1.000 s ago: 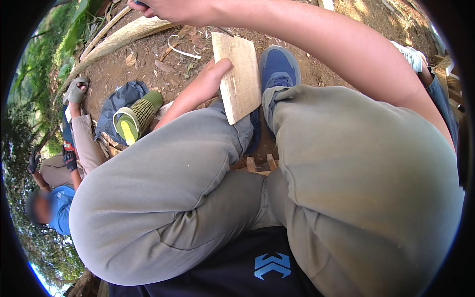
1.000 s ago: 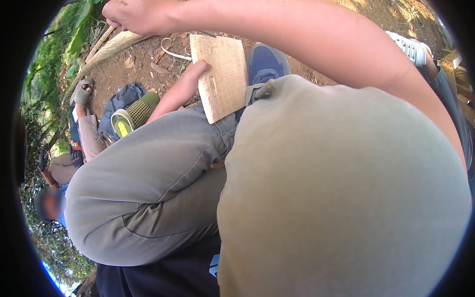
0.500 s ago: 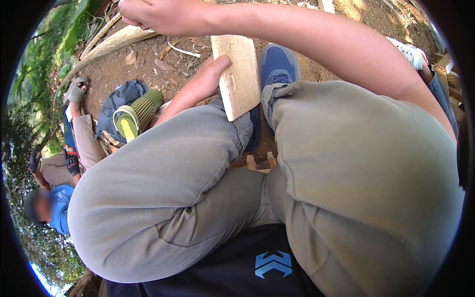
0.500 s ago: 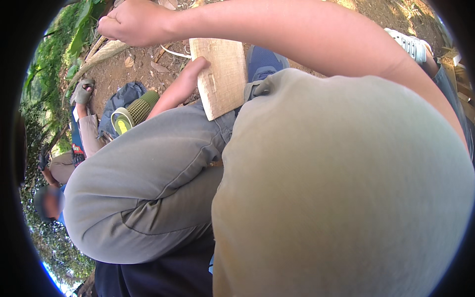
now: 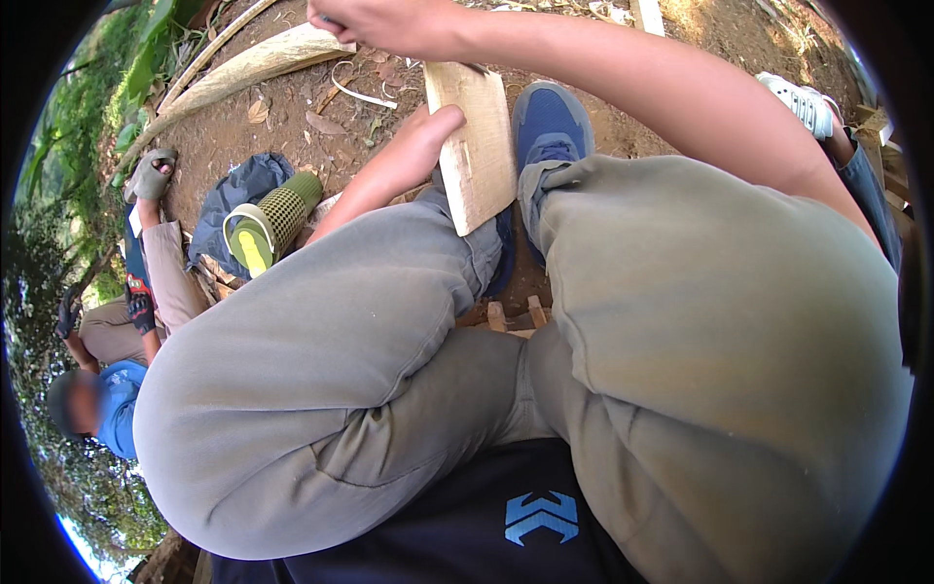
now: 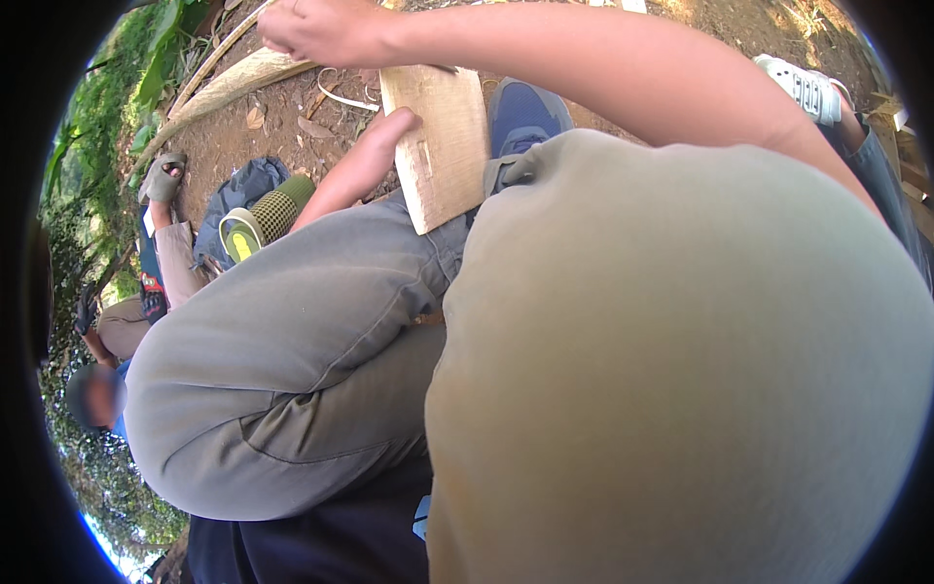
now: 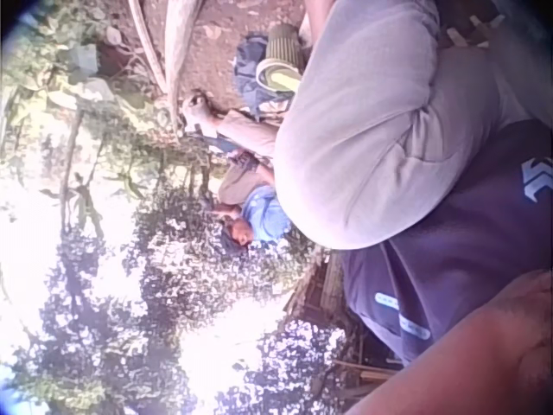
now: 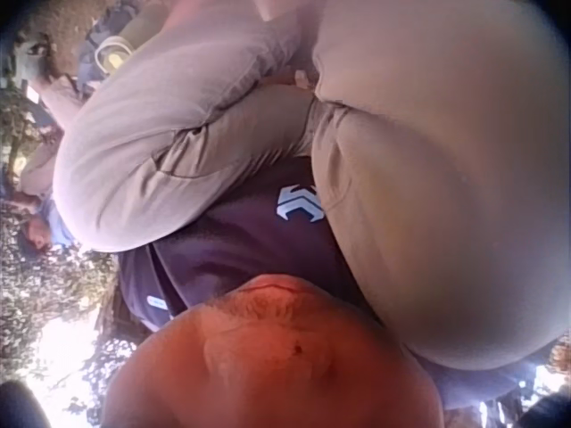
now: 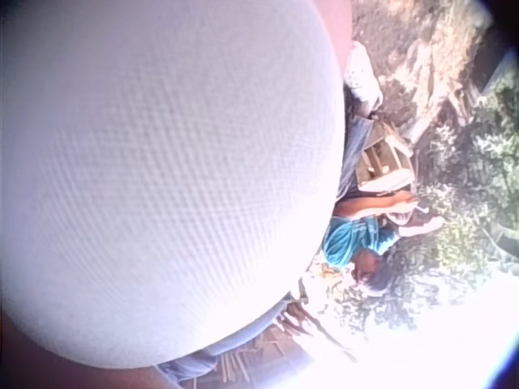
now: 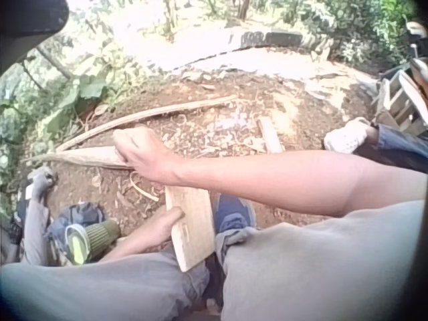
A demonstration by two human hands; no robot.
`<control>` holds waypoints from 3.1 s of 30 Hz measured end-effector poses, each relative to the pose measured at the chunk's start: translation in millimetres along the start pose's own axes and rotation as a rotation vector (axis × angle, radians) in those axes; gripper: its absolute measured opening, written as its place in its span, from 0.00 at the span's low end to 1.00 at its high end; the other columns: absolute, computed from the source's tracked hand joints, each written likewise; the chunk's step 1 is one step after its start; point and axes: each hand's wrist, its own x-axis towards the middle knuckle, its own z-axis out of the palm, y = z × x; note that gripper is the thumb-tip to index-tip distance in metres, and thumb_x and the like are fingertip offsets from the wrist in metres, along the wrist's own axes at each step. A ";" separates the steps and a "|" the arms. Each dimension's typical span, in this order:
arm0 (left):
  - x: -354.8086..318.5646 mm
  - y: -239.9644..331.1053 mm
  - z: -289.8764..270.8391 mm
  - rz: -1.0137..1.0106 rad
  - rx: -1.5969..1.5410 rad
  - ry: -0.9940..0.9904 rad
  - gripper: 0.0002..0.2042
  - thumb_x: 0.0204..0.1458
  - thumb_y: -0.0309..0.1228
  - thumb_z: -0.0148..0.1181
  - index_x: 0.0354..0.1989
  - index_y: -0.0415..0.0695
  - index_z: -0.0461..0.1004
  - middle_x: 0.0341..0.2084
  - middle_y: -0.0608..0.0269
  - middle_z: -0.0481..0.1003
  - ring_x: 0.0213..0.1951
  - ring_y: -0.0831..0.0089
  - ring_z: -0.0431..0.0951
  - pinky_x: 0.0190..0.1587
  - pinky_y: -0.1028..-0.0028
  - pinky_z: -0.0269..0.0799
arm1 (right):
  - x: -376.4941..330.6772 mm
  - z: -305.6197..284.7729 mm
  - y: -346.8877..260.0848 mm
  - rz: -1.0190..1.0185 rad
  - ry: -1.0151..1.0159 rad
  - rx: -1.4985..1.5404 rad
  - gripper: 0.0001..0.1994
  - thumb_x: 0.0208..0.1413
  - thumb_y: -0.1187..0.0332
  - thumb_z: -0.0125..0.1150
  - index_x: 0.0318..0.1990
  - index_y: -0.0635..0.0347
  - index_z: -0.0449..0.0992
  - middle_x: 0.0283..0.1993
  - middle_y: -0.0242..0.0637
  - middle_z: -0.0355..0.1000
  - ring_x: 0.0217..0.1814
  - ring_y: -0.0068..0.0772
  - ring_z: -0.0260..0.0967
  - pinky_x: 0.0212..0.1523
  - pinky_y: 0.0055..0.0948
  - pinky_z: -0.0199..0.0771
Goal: The person shapes a rectangular wooden piece using a hand file, then picks up and handles a curved wooden branch alongside it.
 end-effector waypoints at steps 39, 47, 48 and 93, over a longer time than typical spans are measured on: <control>5.3 0.6 -1.5 -0.003 0.059 -0.015 0.25 0.59 0.40 0.44 0.50 0.28 0.73 0.43 0.49 0.79 0.46 0.65 0.76 0.52 0.65 0.68 | 17.4 -2.8 -27.0 -0.141 0.100 0.118 0.19 0.69 0.63 0.46 0.25 0.63 0.66 0.22 0.41 0.66 0.24 0.38 0.64 0.28 0.36 0.66; 3.8 -0.6 1.6 -0.019 0.014 -0.012 0.26 0.59 0.40 0.43 0.52 0.27 0.71 0.45 0.47 0.78 0.47 0.64 0.76 0.53 0.65 0.69 | 28.1 -23.0 -17.9 0.260 -0.151 0.537 0.21 0.71 0.58 0.45 0.26 0.59 0.70 0.20 0.27 0.63 0.23 0.16 0.61 0.26 0.22 0.64; 4.3 -1.2 1.4 -0.016 0.012 -0.014 0.26 0.59 0.40 0.43 0.53 0.27 0.71 0.46 0.47 0.78 0.47 0.64 0.76 0.53 0.65 0.69 | 26.7 -21.3 -26.0 0.244 -0.132 0.489 0.19 0.70 0.61 0.45 0.26 0.60 0.68 0.21 0.34 0.65 0.24 0.27 0.66 0.25 0.29 0.64; 5.8 2.4 4.4 0.024 0.000 -0.007 0.25 0.59 0.41 0.44 0.51 0.29 0.73 0.45 0.48 0.79 0.47 0.65 0.76 0.52 0.65 0.69 | 9.1 -15.4 -29.5 -0.040 0.218 0.167 0.22 0.70 0.59 0.42 0.25 0.64 0.68 0.21 0.38 0.66 0.26 0.32 0.63 0.32 0.36 0.66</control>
